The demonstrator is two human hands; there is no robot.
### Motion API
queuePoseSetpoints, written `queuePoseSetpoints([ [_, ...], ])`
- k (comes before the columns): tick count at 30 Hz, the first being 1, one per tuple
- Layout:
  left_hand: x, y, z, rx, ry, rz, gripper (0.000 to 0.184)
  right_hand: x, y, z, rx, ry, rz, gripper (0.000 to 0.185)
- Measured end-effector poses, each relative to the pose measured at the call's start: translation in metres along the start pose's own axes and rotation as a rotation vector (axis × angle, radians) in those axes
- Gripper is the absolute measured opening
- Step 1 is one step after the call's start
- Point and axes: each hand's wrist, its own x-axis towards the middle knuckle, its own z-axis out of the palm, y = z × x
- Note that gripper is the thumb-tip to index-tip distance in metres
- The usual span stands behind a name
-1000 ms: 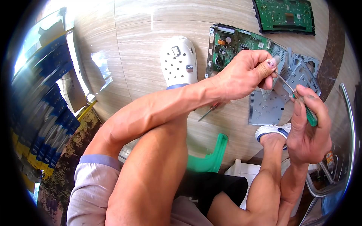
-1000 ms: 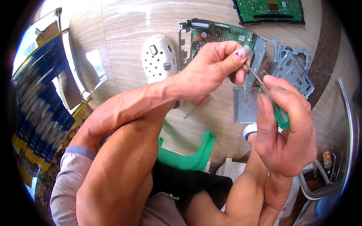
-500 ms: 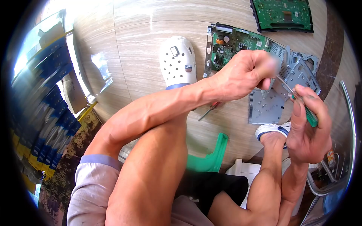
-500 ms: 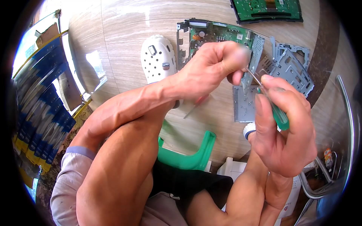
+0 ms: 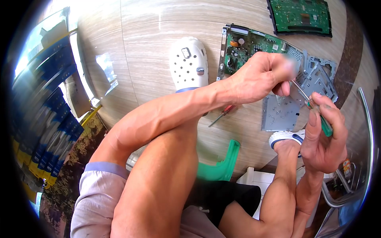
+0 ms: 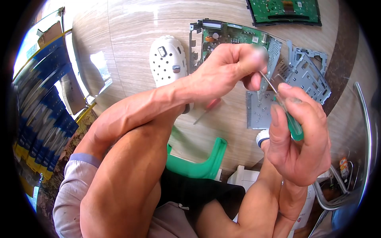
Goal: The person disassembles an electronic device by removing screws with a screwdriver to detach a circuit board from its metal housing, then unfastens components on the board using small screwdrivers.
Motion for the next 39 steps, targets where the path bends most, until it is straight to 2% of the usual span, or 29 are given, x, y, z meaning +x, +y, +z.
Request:
queuePoseSetpoints([
  [15, -0.001, 0.001, -0.001, -0.085, 0.005, 0.001, 0.027, -0.001, 0.002, -0.002, -0.015, 0.001, -0.018, 0.033],
  [25, 0.001, 0.002, 0.003, -0.178, 0.017, -0.045, 0.032, -0.006, 0.007, -0.002, 0.030, 0.040, 0.003, 0.037],
  [28, 0.000, 0.005, 0.005, -0.183, 0.015, -0.044, 0.032, -0.007, 0.005, -0.006, 0.045, -0.002, 0.033, 0.027],
  [30, 0.000, 0.005, 0.005, -0.181, 0.011, -0.030, 0.033, -0.008, 0.004, -0.005, 0.047, 0.018, 0.035, 0.027],
  [34, 0.000, 0.005, 0.005, -0.173, 0.017, -0.026, 0.033, -0.008, 0.007, 0.000, 0.024, 0.084, -0.009, 0.040],
  [39, 0.001, 0.005, 0.006, -0.142, 0.043, -0.014, 0.033, -0.001, 0.004, -0.006, -0.049, -0.015, -0.062, 0.042],
])
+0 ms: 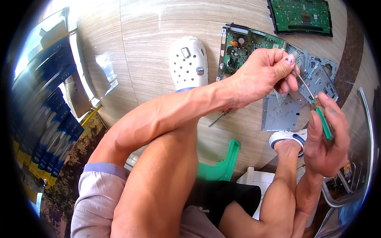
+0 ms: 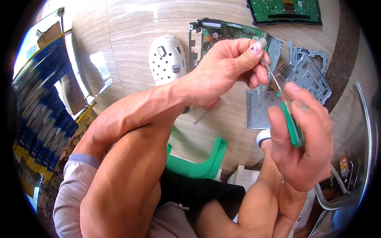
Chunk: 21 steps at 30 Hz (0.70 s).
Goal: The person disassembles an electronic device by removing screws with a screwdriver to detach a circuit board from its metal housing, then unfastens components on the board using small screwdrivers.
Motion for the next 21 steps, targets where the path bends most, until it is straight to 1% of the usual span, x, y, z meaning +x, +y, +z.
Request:
queuePoseSetpoints([
  [3, 0.000, 0.000, 0.000, 0.003, 0.006, 0.016, 0.033, -0.002, 0.001, 0.000, -0.027, -0.023, -0.011, 0.044],
  [10, 0.000, -0.001, 0.001, -0.001, 0.006, 0.024, 0.032, 0.000, -0.003, 0.003, -0.030, 0.000, -0.030, 0.043],
  [13, 0.000, -0.001, 0.000, -0.057, -0.010, -0.002, 0.031, -0.005, -0.003, 0.001, 0.017, -0.021, 0.062, 0.029],
  [21, 0.001, -0.002, 0.000, -0.130, -0.036, -0.015, 0.032, -0.011, 0.003, 0.007, 0.133, 0.102, 0.098, 0.027],
])
